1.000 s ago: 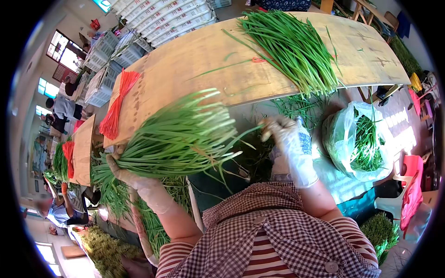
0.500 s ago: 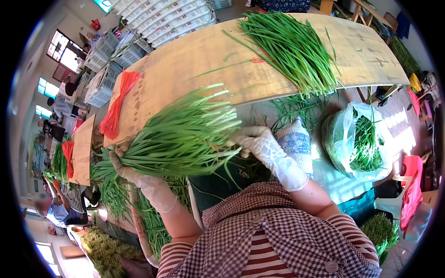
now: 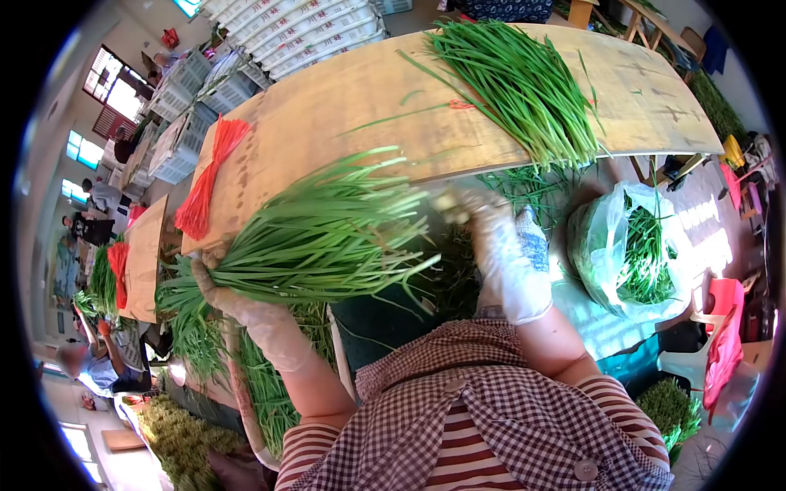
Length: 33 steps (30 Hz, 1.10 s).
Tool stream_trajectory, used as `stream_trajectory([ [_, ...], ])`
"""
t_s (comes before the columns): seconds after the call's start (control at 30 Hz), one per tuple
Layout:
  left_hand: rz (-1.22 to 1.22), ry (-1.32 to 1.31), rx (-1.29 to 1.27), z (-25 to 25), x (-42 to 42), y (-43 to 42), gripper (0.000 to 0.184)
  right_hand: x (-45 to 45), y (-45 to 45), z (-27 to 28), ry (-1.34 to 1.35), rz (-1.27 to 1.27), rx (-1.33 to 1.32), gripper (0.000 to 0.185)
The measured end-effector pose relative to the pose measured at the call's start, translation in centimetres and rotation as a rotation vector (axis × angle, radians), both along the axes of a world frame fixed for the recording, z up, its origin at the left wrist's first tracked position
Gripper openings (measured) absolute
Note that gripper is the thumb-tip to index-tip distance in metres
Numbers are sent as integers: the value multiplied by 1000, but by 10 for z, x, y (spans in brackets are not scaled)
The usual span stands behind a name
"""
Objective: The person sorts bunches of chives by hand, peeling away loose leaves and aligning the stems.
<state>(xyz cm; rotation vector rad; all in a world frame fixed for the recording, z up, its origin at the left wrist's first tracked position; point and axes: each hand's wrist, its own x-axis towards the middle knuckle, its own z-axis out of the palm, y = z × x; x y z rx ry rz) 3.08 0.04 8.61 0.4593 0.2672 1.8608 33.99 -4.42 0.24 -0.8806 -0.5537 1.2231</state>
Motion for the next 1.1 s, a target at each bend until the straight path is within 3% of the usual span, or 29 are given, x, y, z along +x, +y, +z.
stream_trajectory([
  [0.03, -2, -17, 3, 0, -5, -1, 27, 19, 9, -22, -50, -112, -118, 18],
  [0.1, -81, -6, 65, 0, -8, -6, 25, 31, 2, -4, -535, -150, -297, 16],
  [0.2, -13, 15, 3, 0, -9, -5, 23, 14, -26, 13, -503, 57, 84, 20],
  [0.23, 36, 21, -32, -2, -8, -4, 23, 7, -29, 22, -822, -36, 276, 18],
  [0.3, 125, 35, -91, -5, -4, 2, 23, -2, -34, 44, -1139, -254, 403, 22],
  [0.37, 15, 32, -53, -6, 0, 4, 24, -4, -33, 57, -1434, -371, 548, 29],
  [0.43, -93, 34, -28, -9, 2, 0, 25, -20, -27, 66, -1519, -378, 477, 33],
  [0.5, -55, 82, -51, -6, 10, 1, 27, -26, -14, 44, -1531, -83, 447, 32],
  [0.57, 96, 143, -139, 7, 27, -4, 29, -30, -11, 41, -1450, -80, 398, 27],
  [0.7, -55, 90, -60, 6, 18, -3, 28, -25, -14, 28, -803, 113, 343, 9],
  [0.77, -70, 86, -22, 2, 15, 1, 28, -22, -22, 43, -1068, -36, 298, 11],
  [0.87, -234, 27, 85, 5, 7, 2, 27, -2, -20, 13, -1247, -382, 300, 17],
  [0.9, -310, -2, 129, 7, 4, 2, 27, 12, -23, 13, -1314, -402, 106, 17],
  [0.97, -17, 28, -80, 12, -4, 4, 25, 39, -28, 8, -1482, -211, -315, 16],
  [1.0, 129, 42, -183, 13, -7, 6, 24, 36, -29, 7, -1292, -98, -274, 18],
  [1.1, -47, 45, -24, 2, -11, 8, 22, 18, -22, -8, -686, 276, -55, 33],
])
